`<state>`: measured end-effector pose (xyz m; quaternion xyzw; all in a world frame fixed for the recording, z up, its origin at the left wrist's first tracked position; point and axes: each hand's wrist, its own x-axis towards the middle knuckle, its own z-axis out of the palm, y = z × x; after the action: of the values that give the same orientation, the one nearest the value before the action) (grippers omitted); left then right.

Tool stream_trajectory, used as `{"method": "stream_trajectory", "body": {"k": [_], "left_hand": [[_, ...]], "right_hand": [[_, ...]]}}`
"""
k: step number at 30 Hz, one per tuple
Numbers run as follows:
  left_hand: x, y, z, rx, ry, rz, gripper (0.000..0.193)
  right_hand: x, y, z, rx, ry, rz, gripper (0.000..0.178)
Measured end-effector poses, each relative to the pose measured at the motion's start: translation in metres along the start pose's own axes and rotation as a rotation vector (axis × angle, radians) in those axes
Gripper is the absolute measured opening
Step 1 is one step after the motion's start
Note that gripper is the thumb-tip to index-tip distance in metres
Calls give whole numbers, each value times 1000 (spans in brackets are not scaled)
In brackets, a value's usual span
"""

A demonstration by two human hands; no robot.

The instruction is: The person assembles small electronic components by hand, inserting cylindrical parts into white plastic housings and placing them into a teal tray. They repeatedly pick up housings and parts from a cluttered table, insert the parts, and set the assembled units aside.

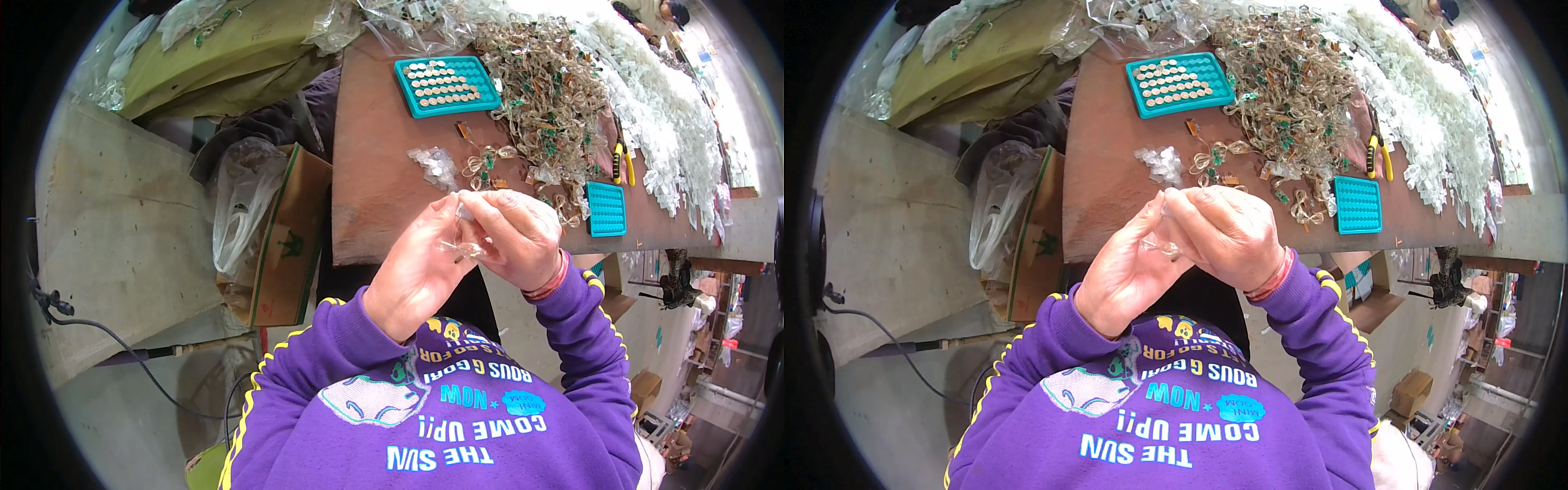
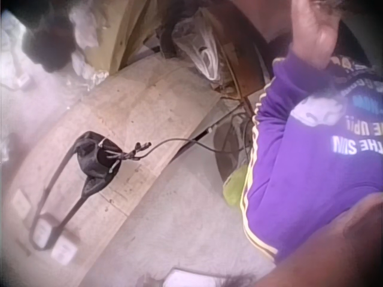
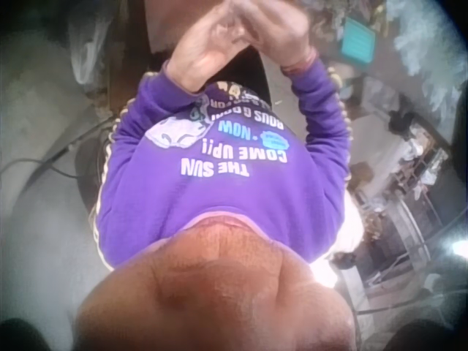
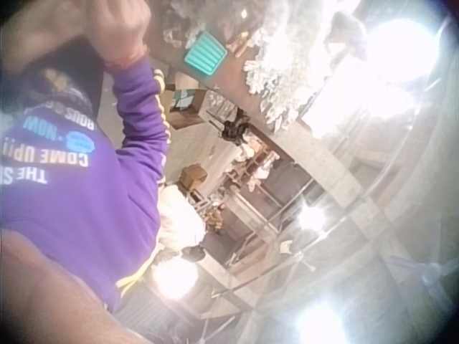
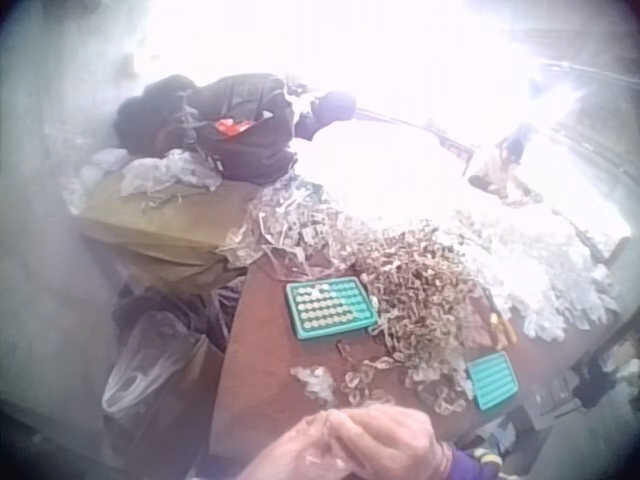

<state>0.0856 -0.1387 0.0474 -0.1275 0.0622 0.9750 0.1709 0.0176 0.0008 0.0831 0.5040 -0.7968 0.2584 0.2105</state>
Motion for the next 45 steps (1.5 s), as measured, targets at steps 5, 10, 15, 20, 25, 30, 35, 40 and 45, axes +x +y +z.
{"method": "stream_trajectory", "body": {"k": [5, 10, 15, 20, 25, 30, 35, 40, 45], "left_hand": [[2, 8, -19, 44, -106, 47, 23], [20, 28, -33, 358, -12, 505, 15], [39, 42, -39, 426, -75, 677, 11], [38, 37, -41, 391, -95, 657, 11], [36, 37, -43, 406, -89, 625, 10], [37, 38, -46, 451, -101, 608, 11], [34, 39, -46, 529, -65, 587, 13], [34, 40, -46, 478, -75, 543, 14], [34, 40, -44, 540, -105, 587, 14]], "right_hand": [[1, -2, 8, 194, 3, 176, 25], [10, 28, 12, 80, -76, 394, 17], [19, 59, 51, -207, -180, 207, 9], [18, 61, 61, -378, -253, 151, 3], [21, 60, 59, -376, -284, 159, 3], [21, 69, 54, -52, -187, 399, 8], [19, 72, 45, 137, -160, 615, 12], [17, 75, 45, 236, -134, 696, 12], [15, 77, 44, 150, -103, 564, 10]]}}
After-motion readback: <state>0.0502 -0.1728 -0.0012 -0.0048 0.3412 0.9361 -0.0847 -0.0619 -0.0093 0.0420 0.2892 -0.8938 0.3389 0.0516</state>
